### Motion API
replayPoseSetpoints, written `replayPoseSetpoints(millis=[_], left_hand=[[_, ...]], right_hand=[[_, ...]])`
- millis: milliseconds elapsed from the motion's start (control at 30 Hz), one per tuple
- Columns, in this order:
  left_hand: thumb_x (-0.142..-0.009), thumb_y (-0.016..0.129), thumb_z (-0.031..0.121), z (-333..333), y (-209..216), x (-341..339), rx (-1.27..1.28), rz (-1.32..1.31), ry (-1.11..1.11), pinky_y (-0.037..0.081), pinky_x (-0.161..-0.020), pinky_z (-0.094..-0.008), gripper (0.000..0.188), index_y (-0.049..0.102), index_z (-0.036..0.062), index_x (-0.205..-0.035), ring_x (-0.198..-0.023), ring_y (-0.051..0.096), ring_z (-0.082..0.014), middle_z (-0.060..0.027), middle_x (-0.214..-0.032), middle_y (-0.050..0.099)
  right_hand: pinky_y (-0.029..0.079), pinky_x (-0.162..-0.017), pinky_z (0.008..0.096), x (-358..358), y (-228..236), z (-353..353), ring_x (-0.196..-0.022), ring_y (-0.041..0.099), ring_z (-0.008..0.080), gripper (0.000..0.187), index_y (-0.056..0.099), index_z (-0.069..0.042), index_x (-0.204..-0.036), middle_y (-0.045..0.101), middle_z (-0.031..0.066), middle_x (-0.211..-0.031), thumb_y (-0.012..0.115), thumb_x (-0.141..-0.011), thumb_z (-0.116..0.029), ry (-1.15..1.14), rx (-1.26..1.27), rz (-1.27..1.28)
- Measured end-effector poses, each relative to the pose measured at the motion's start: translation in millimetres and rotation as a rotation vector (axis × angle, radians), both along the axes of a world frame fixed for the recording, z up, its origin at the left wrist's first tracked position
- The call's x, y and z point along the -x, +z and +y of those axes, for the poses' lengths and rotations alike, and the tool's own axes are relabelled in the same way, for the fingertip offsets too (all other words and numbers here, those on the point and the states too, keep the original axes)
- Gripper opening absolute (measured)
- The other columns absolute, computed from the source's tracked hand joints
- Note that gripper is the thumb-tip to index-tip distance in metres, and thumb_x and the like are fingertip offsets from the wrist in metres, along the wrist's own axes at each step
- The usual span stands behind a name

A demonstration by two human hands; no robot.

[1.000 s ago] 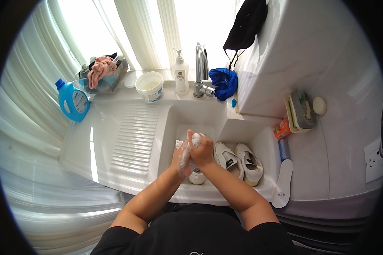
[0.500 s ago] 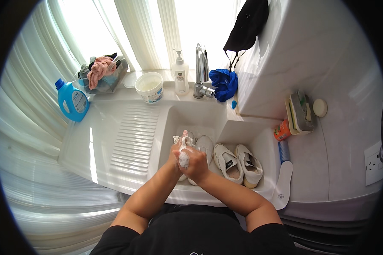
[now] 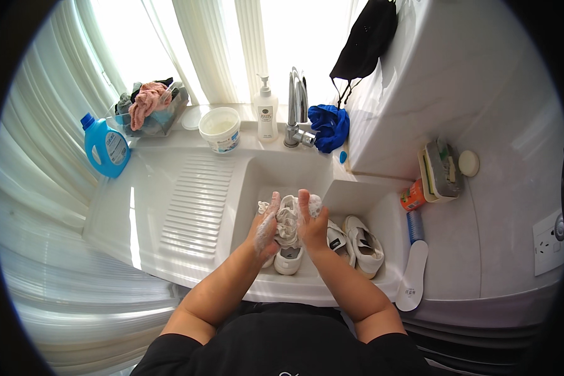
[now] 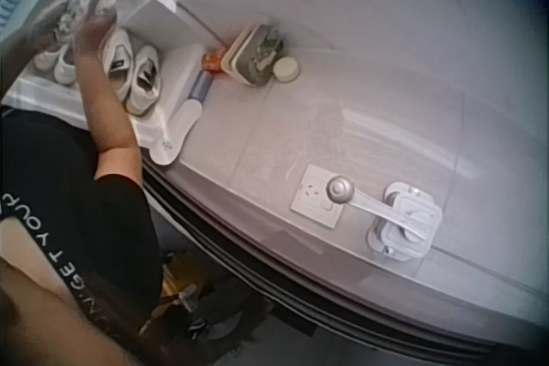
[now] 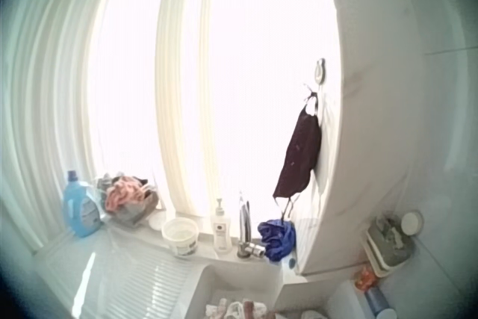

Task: The person washes shoelaces by hand in a sink using soap and water. They scrub the laces together to create foam and then rinse them under the running water.

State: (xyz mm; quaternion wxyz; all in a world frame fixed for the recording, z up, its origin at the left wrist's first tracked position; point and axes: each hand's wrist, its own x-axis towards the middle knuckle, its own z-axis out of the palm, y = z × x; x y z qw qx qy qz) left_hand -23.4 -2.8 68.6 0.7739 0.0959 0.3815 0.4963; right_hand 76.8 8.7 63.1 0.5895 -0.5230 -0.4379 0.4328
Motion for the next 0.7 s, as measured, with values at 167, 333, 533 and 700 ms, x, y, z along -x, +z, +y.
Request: replayPoseSetpoints(millis=[167, 333, 533, 700], left_hand=[[-0.092, 0.05, 0.042, -7, -12, -11, -0.098, 0.079, 0.145, 0.05, -0.065, -0.0286, 0.037, 0.055, 0.0074, -0.105, -0.077, 0.059, -0.017, -0.0045, -0.094, 0.059], [-0.091, 0.054, 0.035, 5, -56, 17, -0.137, 0.15, 0.061, 0.047, -0.061, -0.0273, 0.033, 0.057, 0.0028, -0.096, -0.074, 0.056, -0.011, -0.003, -0.082, 0.058], [-0.091, 0.054, 0.031, -10, -5, -13, -0.076, 0.058, 0.201, 0.049, -0.058, -0.0284, 0.022, 0.053, 0.0088, -0.089, -0.065, 0.056, -0.014, -0.0008, -0.076, 0.055], [-0.094, 0.047, 0.033, -7, -12, -4, -0.05, -0.081, 0.115, 0.051, -0.065, -0.0285, 0.024, 0.052, 0.009, -0.095, -0.074, 0.058, -0.0152, -0.0023, -0.082, 0.057]], right_hand=[[0.046, -0.055, 0.0395, 11, 0, 3, -0.059, 0.058, 0.0349, 0.039, 0.055, -0.004, -0.075, 0.058, 0.0165, -0.067, 0.062, -0.084, -0.041, 0.033, -0.216, -0.406], [0.043, -0.051, 0.0391, 17, 8, -23, -0.055, 0.053, 0.0372, 0.033, 0.056, 0.0, -0.069, 0.057, 0.0173, -0.065, 0.065, -0.081, -0.03, 0.196, -0.605, -0.652], [0.044, -0.053, 0.0398, 18, -22, -1, -0.057, 0.054, 0.0359, 0.02, 0.058, -0.001, -0.068, 0.056, 0.017, -0.064, 0.064, -0.077, -0.018, 0.047, -0.398, -0.429], [0.046, -0.055, 0.0413, 16, -29, 7, -0.058, 0.056, 0.0374, 0.021, 0.058, -0.001, -0.07, 0.058, 0.0178, -0.066, 0.064, -0.075, -0.02, 0.04, -0.435, -0.568]])
